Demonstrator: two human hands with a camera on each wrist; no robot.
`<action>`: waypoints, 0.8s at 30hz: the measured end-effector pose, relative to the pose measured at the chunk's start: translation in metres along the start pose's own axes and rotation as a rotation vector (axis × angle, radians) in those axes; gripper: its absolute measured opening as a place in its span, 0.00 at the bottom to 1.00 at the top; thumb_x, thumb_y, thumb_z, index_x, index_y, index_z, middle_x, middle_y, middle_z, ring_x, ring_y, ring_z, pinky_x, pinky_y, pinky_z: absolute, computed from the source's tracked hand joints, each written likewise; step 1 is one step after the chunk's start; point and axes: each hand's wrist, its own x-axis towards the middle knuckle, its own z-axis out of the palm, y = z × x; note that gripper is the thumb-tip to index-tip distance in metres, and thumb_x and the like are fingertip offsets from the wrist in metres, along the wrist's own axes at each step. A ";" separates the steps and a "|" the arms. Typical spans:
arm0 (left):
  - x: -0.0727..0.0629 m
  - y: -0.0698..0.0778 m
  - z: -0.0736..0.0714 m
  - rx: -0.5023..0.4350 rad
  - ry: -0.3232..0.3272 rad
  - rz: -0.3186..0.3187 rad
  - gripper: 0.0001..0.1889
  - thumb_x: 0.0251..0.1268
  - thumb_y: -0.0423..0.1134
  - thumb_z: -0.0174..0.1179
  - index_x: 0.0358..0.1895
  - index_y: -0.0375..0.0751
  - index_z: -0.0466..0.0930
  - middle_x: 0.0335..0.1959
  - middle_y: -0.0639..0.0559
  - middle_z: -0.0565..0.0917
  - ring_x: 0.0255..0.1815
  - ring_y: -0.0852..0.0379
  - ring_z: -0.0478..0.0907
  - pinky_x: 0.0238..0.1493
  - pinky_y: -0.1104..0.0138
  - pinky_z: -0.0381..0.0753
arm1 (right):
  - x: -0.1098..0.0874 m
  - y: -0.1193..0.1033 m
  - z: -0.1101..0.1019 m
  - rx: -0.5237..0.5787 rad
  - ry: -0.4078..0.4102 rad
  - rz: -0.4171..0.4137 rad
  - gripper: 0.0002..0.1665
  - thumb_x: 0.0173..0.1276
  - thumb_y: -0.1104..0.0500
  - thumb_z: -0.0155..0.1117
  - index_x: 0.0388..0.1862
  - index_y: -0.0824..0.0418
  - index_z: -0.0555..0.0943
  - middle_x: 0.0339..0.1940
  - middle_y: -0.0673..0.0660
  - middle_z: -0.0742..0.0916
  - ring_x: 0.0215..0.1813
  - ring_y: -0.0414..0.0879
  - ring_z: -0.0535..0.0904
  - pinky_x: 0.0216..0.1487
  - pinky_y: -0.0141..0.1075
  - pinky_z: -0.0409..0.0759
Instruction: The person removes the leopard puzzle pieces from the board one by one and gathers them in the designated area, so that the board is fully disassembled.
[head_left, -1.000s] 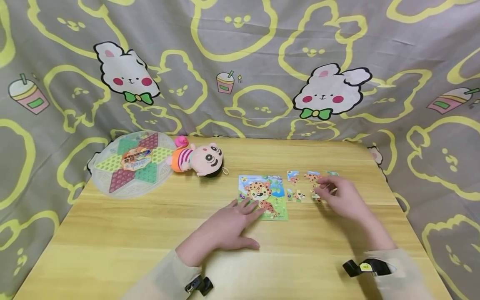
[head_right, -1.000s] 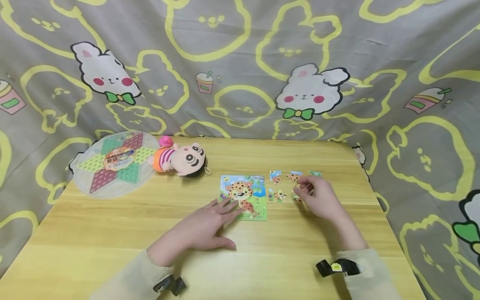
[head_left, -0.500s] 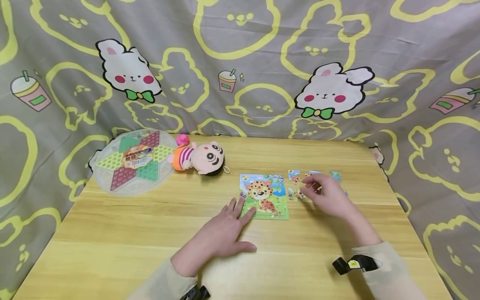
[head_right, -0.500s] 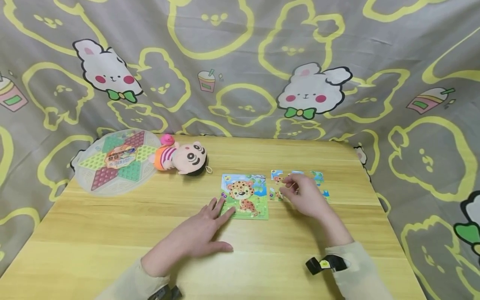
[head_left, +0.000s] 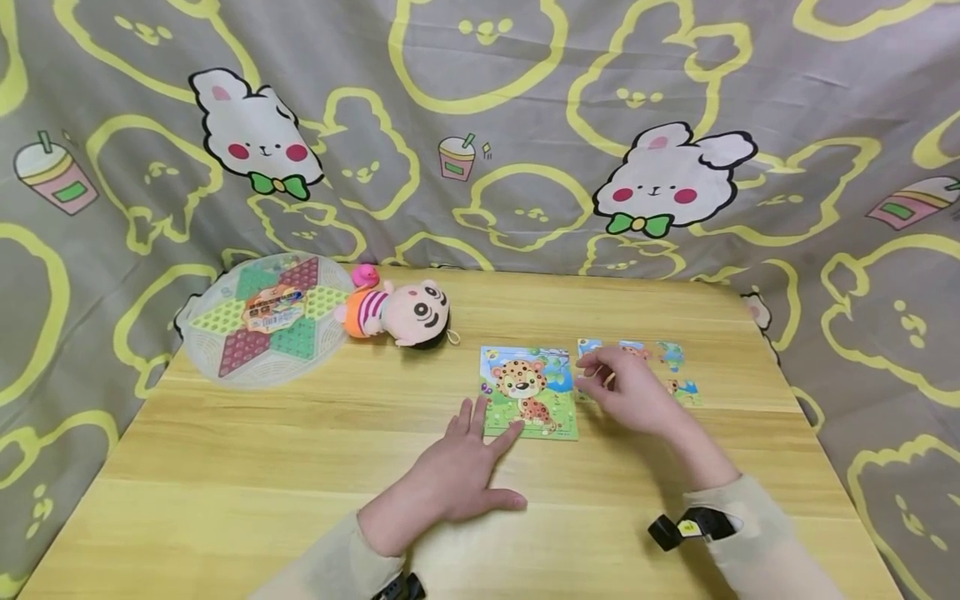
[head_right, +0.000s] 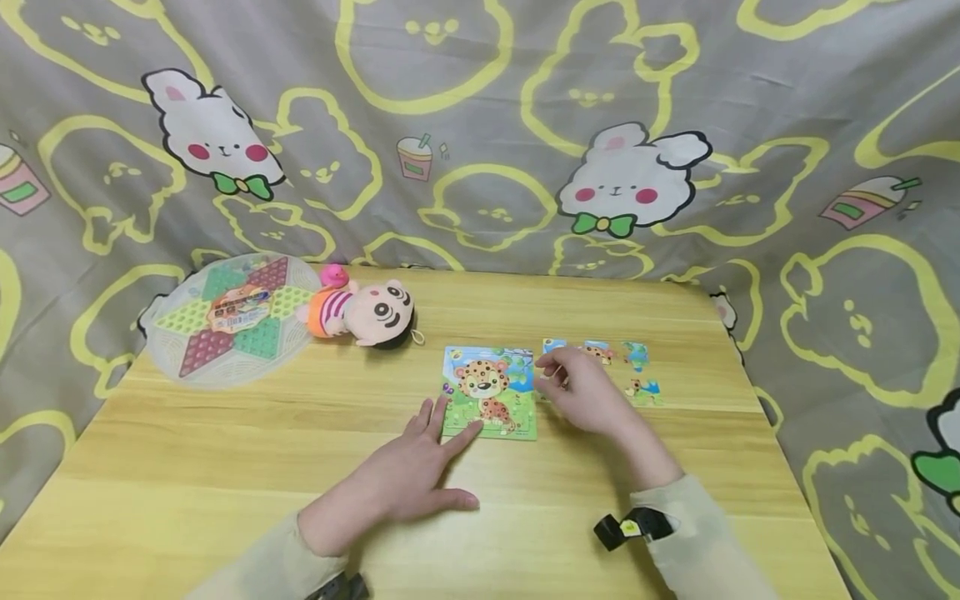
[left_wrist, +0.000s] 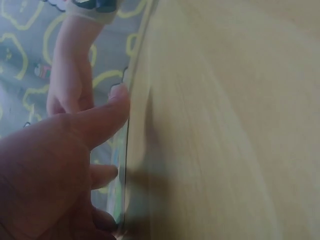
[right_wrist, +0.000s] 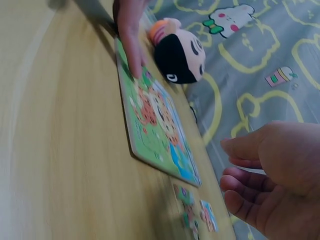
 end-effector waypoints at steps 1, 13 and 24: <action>0.001 0.001 0.000 0.004 -0.003 0.000 0.55 0.62 0.80 0.57 0.87 0.60 0.52 0.83 0.24 0.42 0.82 0.23 0.45 0.73 0.42 0.70 | 0.002 -0.002 0.002 0.005 -0.013 -0.002 0.12 0.73 0.66 0.71 0.52 0.70 0.85 0.37 0.53 0.85 0.38 0.45 0.81 0.38 0.35 0.84; 0.006 0.002 -0.003 0.075 -0.015 0.006 0.56 0.59 0.77 0.65 0.87 0.56 0.56 0.81 0.19 0.49 0.80 0.21 0.50 0.77 0.43 0.64 | 0.028 -0.032 0.039 -0.037 -0.194 -0.119 0.16 0.74 0.61 0.71 0.56 0.69 0.84 0.44 0.56 0.87 0.41 0.43 0.81 0.44 0.39 0.85; 0.008 0.003 -0.003 0.106 -0.010 0.011 0.56 0.57 0.77 0.65 0.87 0.57 0.56 0.80 0.18 0.52 0.80 0.21 0.52 0.77 0.43 0.65 | 0.047 -0.042 0.066 -0.109 -0.309 -0.174 0.18 0.69 0.59 0.77 0.53 0.67 0.86 0.40 0.53 0.85 0.39 0.45 0.80 0.44 0.38 0.82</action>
